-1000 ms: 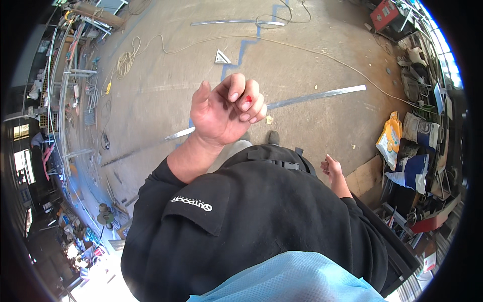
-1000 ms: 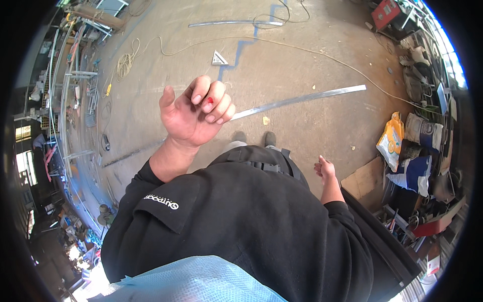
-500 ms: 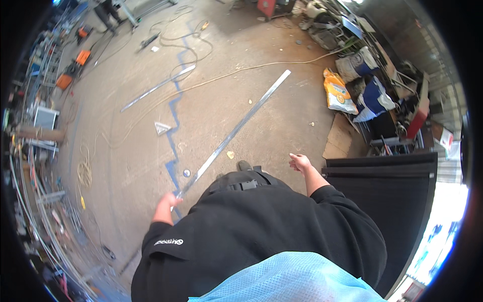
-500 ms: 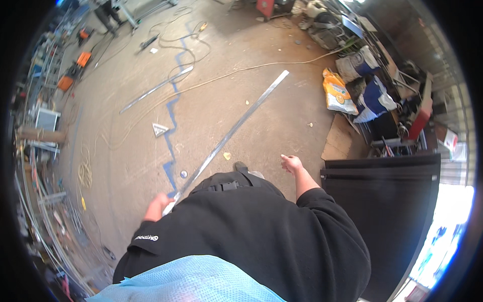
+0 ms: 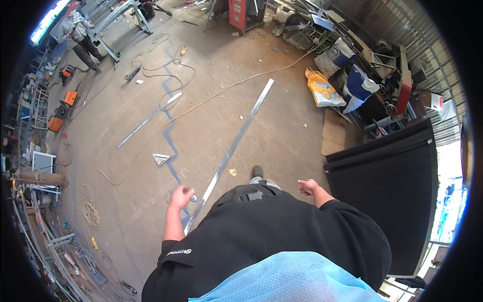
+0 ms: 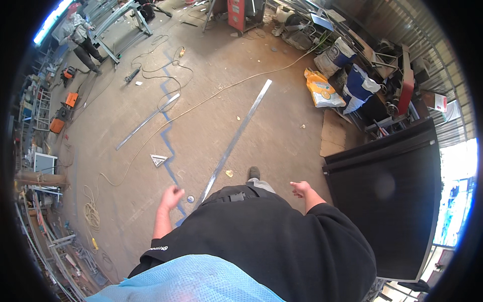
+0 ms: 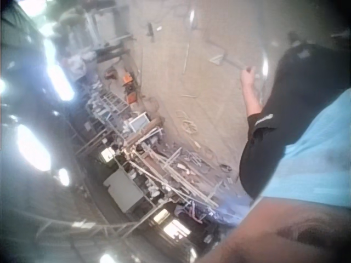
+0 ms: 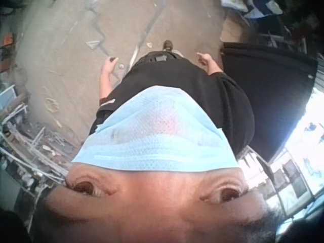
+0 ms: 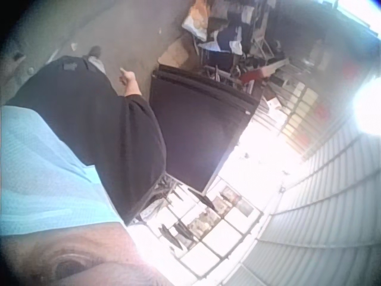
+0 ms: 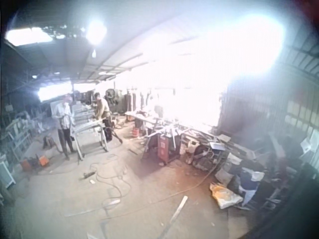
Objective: The person measures a long metal bar with a tape measure and marks it with a pen. They then position the bar under a chop saw and cut it at the marked point. After cutting, the person picks up the cut piece and walks across the workshop floor.
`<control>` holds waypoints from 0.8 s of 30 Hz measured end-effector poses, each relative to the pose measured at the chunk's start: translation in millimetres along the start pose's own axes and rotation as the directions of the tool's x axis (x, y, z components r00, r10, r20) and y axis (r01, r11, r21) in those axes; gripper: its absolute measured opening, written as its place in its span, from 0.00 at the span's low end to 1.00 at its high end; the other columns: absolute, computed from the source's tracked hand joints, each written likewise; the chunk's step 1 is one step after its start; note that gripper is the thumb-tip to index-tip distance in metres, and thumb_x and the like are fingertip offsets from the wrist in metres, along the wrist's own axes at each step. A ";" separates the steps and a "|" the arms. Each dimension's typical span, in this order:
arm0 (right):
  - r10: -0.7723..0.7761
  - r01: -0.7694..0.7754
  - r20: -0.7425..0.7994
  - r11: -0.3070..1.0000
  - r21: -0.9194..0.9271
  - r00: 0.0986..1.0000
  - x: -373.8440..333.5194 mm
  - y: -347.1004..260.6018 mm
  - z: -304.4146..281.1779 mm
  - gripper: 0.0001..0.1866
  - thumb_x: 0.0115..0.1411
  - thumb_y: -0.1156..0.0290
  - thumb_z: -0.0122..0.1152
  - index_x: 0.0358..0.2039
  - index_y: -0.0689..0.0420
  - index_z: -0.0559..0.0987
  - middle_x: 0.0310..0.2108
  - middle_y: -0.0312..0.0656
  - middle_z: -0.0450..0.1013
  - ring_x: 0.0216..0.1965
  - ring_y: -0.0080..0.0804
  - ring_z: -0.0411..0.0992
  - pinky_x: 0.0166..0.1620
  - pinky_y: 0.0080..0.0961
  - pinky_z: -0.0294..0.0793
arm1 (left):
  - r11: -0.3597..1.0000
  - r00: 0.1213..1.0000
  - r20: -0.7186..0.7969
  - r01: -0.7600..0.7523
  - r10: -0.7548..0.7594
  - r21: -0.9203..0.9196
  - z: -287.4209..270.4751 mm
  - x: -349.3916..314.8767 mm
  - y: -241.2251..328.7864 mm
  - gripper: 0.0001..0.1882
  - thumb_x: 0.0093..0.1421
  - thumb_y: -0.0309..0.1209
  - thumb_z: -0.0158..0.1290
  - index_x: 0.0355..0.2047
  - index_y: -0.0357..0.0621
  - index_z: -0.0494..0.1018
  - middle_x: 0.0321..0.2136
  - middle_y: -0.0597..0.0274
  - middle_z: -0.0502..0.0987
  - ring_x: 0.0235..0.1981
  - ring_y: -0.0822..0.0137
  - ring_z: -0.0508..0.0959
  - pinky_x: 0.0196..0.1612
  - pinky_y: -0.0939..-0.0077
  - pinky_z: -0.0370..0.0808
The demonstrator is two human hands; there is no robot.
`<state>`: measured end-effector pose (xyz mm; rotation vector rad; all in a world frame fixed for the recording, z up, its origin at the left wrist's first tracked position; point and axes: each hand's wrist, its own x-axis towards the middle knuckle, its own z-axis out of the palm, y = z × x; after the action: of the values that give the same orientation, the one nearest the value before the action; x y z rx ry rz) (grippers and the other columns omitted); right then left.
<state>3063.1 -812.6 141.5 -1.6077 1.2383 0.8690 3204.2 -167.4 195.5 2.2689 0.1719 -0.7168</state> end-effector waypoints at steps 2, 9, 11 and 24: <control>-0.044 0.044 0.020 0.998 0.038 0.999 2.5 -16.0 -0.6 0.30 0.69 0.49 0.64 0.58 0.63 0.78 0.49 0.52 0.81 0.39 0.37 0.80 0.36 0.34 0.75 | 0.776 0.959 -0.038 -0.249 0.280 -0.579 -32.2 26.2 43.5 0.27 0.65 0.49 0.61 0.54 0.40 0.78 0.48 0.51 0.85 0.49 0.54 0.84 0.56 0.55 0.77; -0.220 0.211 0.081 0.972 0.107 0.972 42.0 -85.9 -14.4 0.28 0.68 0.50 0.66 0.55 0.62 0.79 0.45 0.48 0.82 0.39 0.37 0.81 0.37 0.35 0.77 | 0.940 0.926 0.306 0.284 -0.219 -0.188 -56.3 92.4 41.7 0.35 0.66 0.57 0.57 0.65 0.46 0.74 0.63 0.53 0.77 0.63 0.53 0.77 0.66 0.50 0.71; -0.246 0.233 0.076 0.962 0.142 0.966 53.3 -89.9 -27.9 0.28 0.68 0.50 0.67 0.55 0.62 0.79 0.43 0.47 0.82 0.36 0.36 0.80 0.36 0.36 0.77 | 0.330 0.847 0.078 0.119 -0.525 0.937 -24.2 56.6 10.1 0.33 0.64 0.54 0.61 0.63 0.49 0.78 0.65 0.56 0.76 0.68 0.54 0.73 0.67 0.56 0.72; 0.095 -0.119 0.103 0.960 0.253 0.990 159.4 -29.9 -164.0 0.35 0.68 0.42 0.63 0.61 0.61 0.74 0.48 0.51 0.80 0.32 0.39 0.77 0.33 0.38 0.70 | 0.883 0.889 0.067 0.437 -0.452 0.171 82.8 37.4 51.4 0.28 0.63 0.51 0.62 0.48 0.38 0.84 0.48 0.41 0.85 0.52 0.56 0.84 0.58 0.59 0.76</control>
<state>3133.1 -1016.9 60.7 -1.2905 1.3255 0.8003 3215.3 -264.8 159.5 2.3509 0.6250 -1.1186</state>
